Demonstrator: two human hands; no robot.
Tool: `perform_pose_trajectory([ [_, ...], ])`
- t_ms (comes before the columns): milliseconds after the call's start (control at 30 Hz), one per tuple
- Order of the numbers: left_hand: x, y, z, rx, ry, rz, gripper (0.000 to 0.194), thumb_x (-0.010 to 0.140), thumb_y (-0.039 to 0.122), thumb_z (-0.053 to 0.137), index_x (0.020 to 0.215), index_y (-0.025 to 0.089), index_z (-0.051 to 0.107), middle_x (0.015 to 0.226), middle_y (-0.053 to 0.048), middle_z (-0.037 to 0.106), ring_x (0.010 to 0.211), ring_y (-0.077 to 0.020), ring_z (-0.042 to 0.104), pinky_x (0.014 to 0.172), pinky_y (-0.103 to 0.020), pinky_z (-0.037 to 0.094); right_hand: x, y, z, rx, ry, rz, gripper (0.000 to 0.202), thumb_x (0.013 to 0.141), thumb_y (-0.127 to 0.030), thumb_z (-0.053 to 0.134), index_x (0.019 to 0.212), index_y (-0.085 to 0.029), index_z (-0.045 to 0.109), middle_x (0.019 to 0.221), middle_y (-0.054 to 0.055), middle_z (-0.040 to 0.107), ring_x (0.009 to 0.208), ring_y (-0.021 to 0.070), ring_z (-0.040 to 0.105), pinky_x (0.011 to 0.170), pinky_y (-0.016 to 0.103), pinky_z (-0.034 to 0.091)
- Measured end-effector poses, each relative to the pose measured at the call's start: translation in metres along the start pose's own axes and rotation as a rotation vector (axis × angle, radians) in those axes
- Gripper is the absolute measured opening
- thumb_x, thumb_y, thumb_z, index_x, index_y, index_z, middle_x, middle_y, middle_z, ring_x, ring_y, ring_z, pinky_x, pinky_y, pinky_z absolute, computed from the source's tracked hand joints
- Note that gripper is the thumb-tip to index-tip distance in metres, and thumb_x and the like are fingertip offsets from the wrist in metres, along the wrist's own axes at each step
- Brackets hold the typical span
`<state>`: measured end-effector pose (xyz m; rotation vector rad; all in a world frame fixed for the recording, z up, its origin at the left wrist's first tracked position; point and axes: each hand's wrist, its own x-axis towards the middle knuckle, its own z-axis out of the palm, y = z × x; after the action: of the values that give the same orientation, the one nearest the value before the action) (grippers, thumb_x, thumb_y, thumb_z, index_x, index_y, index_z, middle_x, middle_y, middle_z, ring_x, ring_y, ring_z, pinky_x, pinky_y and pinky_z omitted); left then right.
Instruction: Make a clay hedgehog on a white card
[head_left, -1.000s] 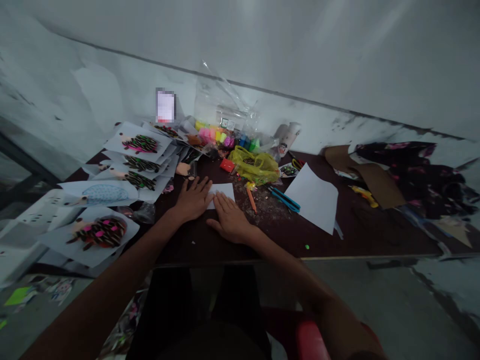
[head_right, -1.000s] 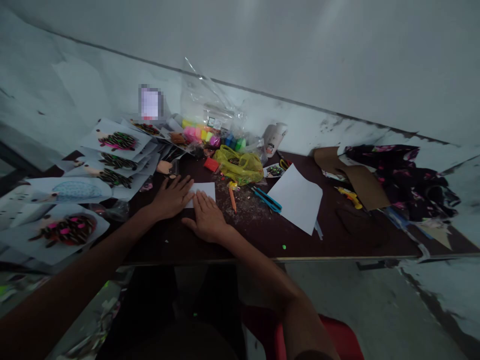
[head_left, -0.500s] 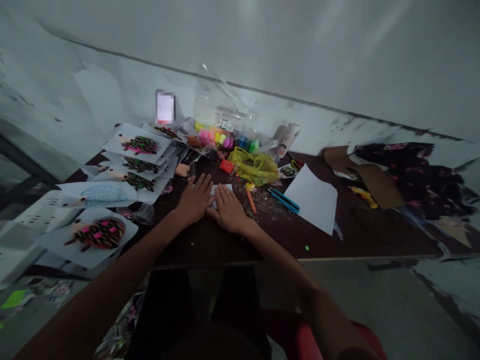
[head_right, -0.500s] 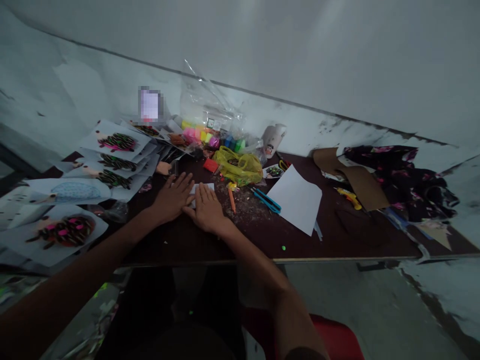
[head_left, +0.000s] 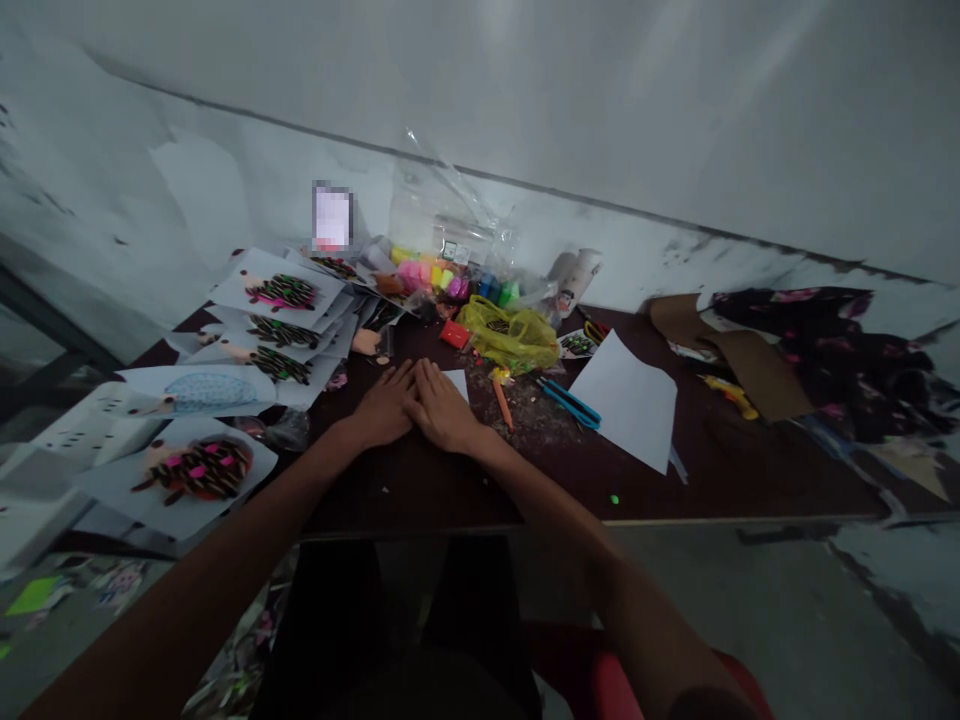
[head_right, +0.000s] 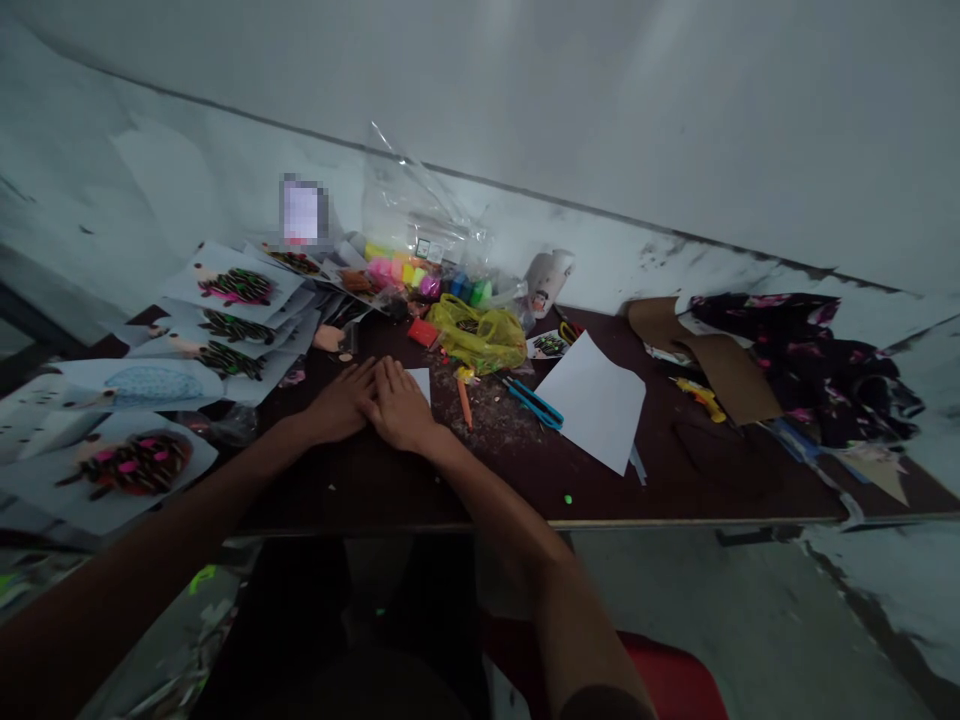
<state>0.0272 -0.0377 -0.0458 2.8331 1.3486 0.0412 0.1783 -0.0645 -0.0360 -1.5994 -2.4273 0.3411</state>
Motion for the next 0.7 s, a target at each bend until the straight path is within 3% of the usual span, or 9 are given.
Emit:
perform_pose_trajectory([
  [267,-0.001,0.003,0.000,-0.002,0.037,-0.026,0.065,0.100,0.028,0.034,0.160,0.005,0.037,0.169,-0.018,0.030,0.158,-0.0310,0.027,0.128,-0.054,0.019,-0.016,0.019,-0.001,-0.071,0.030,0.039,0.079,0.108,-0.060,0.025,0.160,-0.002,0.035,0.169,0.023,0.027,0.160,0.0303,0.022,0.130,0.047,0.022],
  [500,-0.013,-0.003,0.004,-0.025,0.103,-0.073,0.062,0.104,0.032,0.027,0.159,0.009,0.040,0.167,-0.017,0.036,0.157,-0.0310,0.032,0.127,-0.053,0.020,-0.015,0.021,0.002,-0.083,0.038,0.016,0.075,0.109,-0.057,0.027,0.161,-0.005,0.034,0.169,0.023,0.027,0.160,0.0305,0.023,0.130,0.051,0.023],
  [700,-0.021,-0.006,0.002,-0.041,0.074,-0.108,0.063,0.105,0.035,0.026,0.160,0.008,0.039,0.168,-0.018,0.033,0.157,-0.0321,0.029,0.126,-0.055,0.023,-0.014,0.025,-0.001,-0.063,-0.030,0.026,0.084,0.106,-0.063,0.030,0.162,0.000,0.030,0.170,0.024,0.021,0.161,0.0331,0.018,0.130,0.051,0.022],
])
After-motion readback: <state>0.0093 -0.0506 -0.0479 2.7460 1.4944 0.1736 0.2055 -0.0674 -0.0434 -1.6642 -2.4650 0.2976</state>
